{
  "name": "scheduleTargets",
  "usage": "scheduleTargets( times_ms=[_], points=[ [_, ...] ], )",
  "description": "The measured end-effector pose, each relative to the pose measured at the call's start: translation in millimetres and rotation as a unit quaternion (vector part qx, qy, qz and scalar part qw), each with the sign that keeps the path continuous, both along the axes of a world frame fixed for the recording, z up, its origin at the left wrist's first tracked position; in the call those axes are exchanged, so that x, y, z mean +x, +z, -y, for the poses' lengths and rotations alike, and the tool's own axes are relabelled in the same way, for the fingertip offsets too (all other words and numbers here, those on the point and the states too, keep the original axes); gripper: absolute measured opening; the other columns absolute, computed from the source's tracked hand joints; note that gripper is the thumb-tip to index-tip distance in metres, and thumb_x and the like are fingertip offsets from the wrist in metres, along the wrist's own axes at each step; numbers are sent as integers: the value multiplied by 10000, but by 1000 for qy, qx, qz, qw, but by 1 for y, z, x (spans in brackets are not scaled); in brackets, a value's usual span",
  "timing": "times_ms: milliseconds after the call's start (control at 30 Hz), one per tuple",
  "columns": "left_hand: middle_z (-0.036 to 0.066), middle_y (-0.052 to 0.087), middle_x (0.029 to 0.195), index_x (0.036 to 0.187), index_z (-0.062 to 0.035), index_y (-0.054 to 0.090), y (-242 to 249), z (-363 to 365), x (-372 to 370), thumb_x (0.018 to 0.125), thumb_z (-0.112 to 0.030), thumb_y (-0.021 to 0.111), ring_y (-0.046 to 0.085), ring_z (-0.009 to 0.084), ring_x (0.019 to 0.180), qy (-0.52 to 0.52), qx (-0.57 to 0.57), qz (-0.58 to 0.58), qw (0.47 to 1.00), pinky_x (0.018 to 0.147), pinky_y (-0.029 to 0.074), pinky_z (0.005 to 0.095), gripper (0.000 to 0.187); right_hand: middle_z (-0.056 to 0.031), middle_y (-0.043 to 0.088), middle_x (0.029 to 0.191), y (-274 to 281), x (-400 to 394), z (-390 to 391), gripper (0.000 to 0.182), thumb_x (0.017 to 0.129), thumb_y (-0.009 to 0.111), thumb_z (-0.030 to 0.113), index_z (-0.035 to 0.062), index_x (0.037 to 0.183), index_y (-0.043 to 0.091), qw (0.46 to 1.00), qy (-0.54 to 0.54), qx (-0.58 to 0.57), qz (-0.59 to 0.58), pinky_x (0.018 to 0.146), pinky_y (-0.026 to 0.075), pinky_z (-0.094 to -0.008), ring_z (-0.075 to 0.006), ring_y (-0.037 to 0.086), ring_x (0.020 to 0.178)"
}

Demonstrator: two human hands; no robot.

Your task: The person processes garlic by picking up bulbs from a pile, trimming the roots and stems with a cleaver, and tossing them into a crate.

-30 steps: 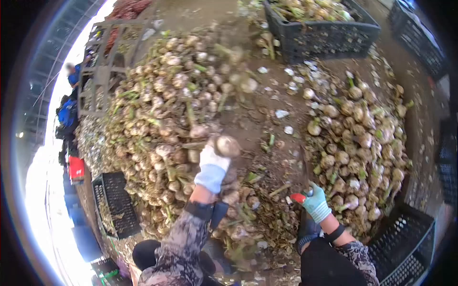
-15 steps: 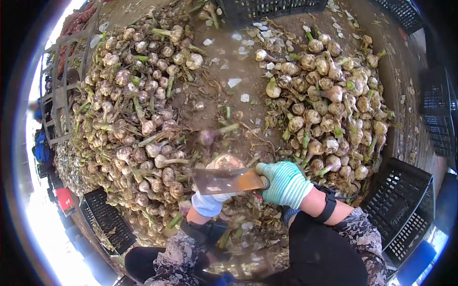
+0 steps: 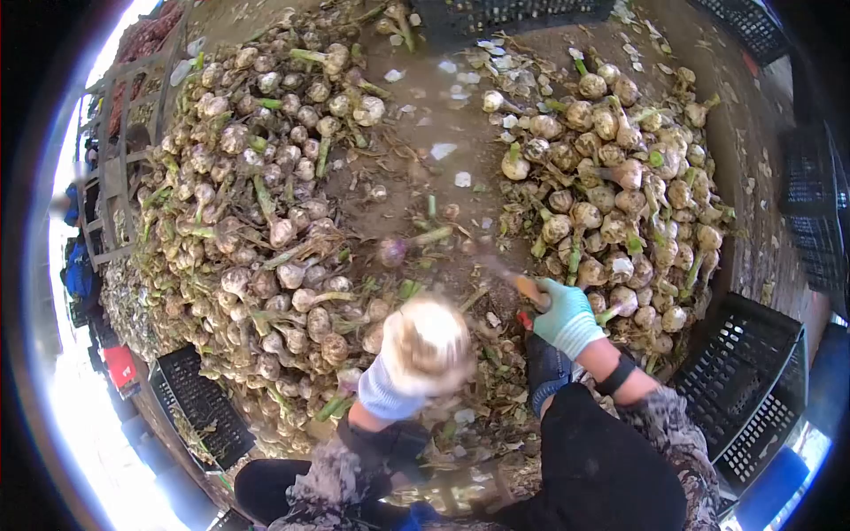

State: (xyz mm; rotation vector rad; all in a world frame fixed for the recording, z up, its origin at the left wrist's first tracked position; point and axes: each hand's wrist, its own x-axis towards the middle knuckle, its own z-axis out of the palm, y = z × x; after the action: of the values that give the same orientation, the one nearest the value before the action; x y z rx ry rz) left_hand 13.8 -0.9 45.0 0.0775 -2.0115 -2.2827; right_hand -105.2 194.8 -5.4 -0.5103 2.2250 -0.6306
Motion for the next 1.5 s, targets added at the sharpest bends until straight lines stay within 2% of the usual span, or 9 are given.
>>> scheduleTargets(
  times_ms=[267,433,633,800,1033,1167,1267,1367,1500],
  points=[
    [42,544,658,790,-78,557,5,6,-42,815,-399,448,500,181,524,268,361,219,866,503,440,337,340,4,488,658,-4,11,15,379,653,699,191,-14,896,492,895,-212,-215,329,587,433,-211,-93,488,641],
    [26,574,708,749,-98,567,-27,13,-56,763,-348,511,526,202,684,470,412,151,766,725,416,350,257,40,473,621,10,42,48,295,650,710,176,17,811,520,916,-129,-340,169,508,350,-206,-36,378,581],
    [55,578,805,904,-84,546,38,26,-64,794,-455,404,531,218,753,542,614,97,566,943,300,404,413,-3,526,650,-24,65,45,280,678,683,184,2,821,526,960,-112,-65,250,521,399,-240,-80,451,583],
    [83,504,941,1010,-81,504,-20,-27,-65,821,-272,472,480,203,888,296,179,153,926,853,391,379,270,-22,521,804,-67,63,20,331,739,544,-40,-20,1049,428,939,-192,-137,249,556,435,-240,-117,496,679],
    [110,496,883,961,-11,540,-77,4,-82,853,-383,420,482,244,842,482,435,371,664,820,429,330,405,4,499,682,-40,38,2,148,721,589,7,15,844,508,896,-344,-156,233,533,397,-237,-82,456,614],
    [95,570,799,963,13,539,-127,38,-89,840,-405,384,498,152,676,353,374,475,714,583,404,270,462,2,508,691,-69,43,-2,185,723,582,2,13,891,505,905,-311,-158,245,538,396,-232,-84,461,612],
    [88,587,734,918,12,565,-77,40,-82,821,-239,438,503,186,588,200,-41,420,884,600,407,273,297,-46,552,765,-60,34,-2,348,704,593,2,-32,1027,467,884,-325,-196,273,566,431,-236,-119,498,651],
    [129,601,769,956,16,557,-58,28,-49,693,52,532,578,178,732,122,-499,115,850,680,458,309,266,-14,547,762,-29,11,-3,466,649,684,60,-51,1044,463,910,-271,-218,224,560,426,-214,-100,481,642],
    [96,523,1053,1156,-55,421,-57,4,-31,805,-102,507,535,192,921,216,139,233,938,804,458,314,365,-70,581,645,44,-11,17,349,618,701,247,45,852,542,967,-41,-234,86,564,455,-281,-175,571,610]
  ],
)
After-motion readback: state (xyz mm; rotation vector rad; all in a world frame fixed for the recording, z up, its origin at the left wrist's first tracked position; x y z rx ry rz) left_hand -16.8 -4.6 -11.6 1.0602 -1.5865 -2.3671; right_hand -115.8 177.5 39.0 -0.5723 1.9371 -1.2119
